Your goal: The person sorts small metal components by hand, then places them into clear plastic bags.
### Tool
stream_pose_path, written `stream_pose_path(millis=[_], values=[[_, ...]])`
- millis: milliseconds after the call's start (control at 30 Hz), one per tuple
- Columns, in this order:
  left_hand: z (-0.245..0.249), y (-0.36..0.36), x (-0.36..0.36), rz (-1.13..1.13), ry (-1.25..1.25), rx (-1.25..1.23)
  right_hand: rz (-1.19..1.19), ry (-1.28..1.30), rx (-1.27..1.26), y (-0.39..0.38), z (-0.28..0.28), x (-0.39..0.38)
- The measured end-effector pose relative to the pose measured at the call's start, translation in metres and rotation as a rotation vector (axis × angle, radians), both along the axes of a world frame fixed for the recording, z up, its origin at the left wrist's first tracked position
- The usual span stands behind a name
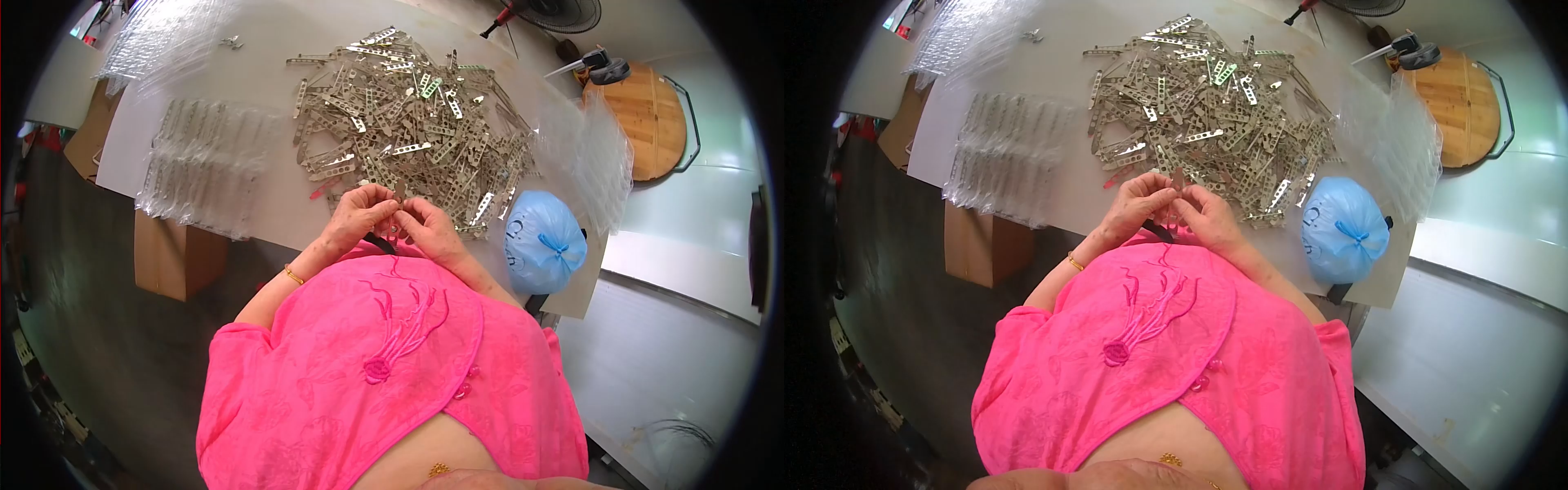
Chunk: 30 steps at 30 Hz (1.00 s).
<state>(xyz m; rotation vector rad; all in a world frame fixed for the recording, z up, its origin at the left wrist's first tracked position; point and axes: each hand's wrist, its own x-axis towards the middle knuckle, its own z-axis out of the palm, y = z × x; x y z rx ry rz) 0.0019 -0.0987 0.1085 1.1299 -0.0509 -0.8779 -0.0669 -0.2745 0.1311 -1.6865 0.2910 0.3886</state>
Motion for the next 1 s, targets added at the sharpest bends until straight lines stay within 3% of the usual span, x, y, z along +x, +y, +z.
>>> stream_pose_path(millis=[67,133,367,500,700,767,833,1000], values=[[0.001,-0.007,0.000,-0.017,-0.024,0.037,-0.067,-0.034,-0.012,-0.005,0.003,0.001],[0.003,-0.015,-0.001,-0.057,-0.013,0.053,-0.215,-0.067,0.149,-0.011,0.006,0.003],[0.003,-0.035,-0.003,-0.113,0.012,0.071,-0.218,-0.055,0.229,-0.033,0.000,0.005],[0.005,-0.047,-0.001,-0.068,-0.092,0.033,-0.256,-0.069,0.212,-0.044,-0.002,0.008],[0.012,-0.048,-0.005,-0.167,-0.052,-0.031,-0.477,-0.110,0.434,-0.057,0.000,0.012],[0.016,-0.046,-0.010,-0.196,0.016,-0.049,-0.456,-0.115,0.421,-0.058,-0.002,0.010],[0.014,-0.044,-0.013,-0.310,-0.143,0.014,-0.436,-0.121,0.405,-0.054,-0.001,0.008],[0.021,-0.032,-0.013,-0.324,-0.217,0.103,-0.432,-0.171,0.329,-0.036,0.009,0.006]])
